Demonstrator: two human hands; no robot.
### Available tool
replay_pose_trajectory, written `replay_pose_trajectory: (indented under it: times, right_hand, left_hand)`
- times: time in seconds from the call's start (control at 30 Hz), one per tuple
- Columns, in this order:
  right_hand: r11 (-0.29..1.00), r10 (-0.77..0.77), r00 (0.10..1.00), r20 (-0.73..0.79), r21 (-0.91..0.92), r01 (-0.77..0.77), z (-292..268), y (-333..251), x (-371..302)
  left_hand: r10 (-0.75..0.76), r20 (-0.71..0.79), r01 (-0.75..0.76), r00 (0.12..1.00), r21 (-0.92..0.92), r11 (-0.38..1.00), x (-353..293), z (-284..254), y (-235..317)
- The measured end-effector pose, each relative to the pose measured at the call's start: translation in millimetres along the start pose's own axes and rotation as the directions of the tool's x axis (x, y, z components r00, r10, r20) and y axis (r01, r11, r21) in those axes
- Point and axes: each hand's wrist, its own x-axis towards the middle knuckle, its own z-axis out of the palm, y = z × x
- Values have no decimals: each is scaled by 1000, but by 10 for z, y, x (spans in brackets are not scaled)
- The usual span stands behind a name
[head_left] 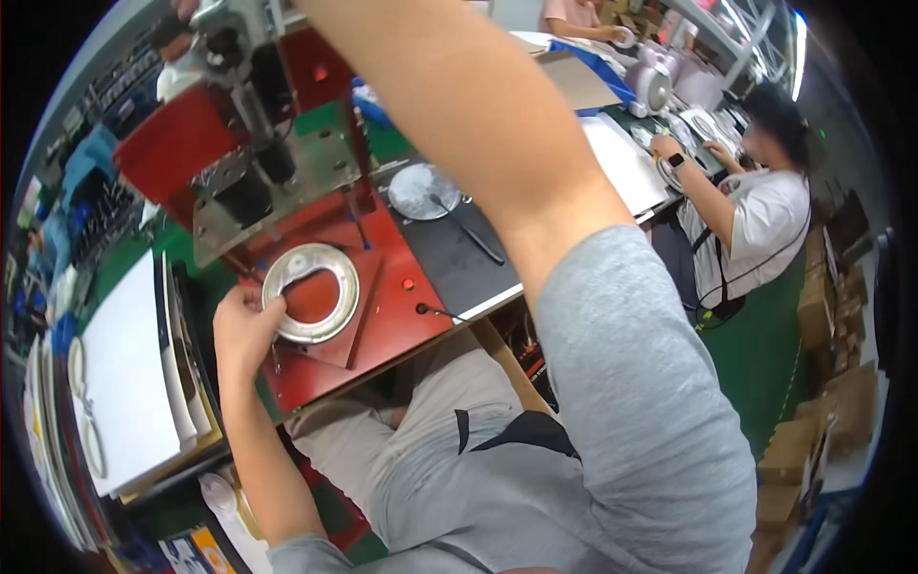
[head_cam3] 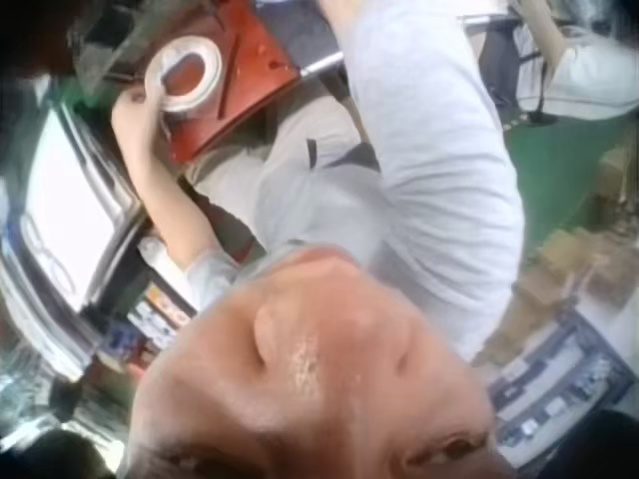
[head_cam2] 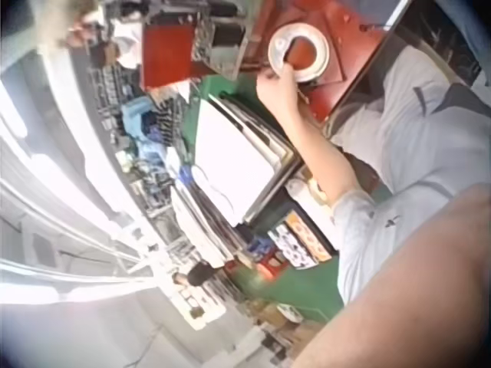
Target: Assembling circular electronic components using a press machine and manual adhesive application.
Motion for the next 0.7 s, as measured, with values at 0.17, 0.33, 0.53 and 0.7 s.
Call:
replay_pose_trajectory:
  times: [0.17,0.33,0.53,0.7]
  right_hand:
    - [879,195,958,212,-471,-75,-227,9,-490]
    - [699,-390,903,-179,-696,163,-109,-459,-1924]
    - [751,627,724,288,22,-660,-310,-547,-4138]
    - [503,795,606,12,543,-672,-517,-684,-4905]
  left_hand:
    - [-6,301,189,954,-585,789,-238,-209,-221]
    - [108,174,90,979,-839,536,-890,-218,-263]
    - [195,106,37,975,-943,329,-1170,403,138]
    - [202,286,163,937,-867,471,-1248,1036,760]
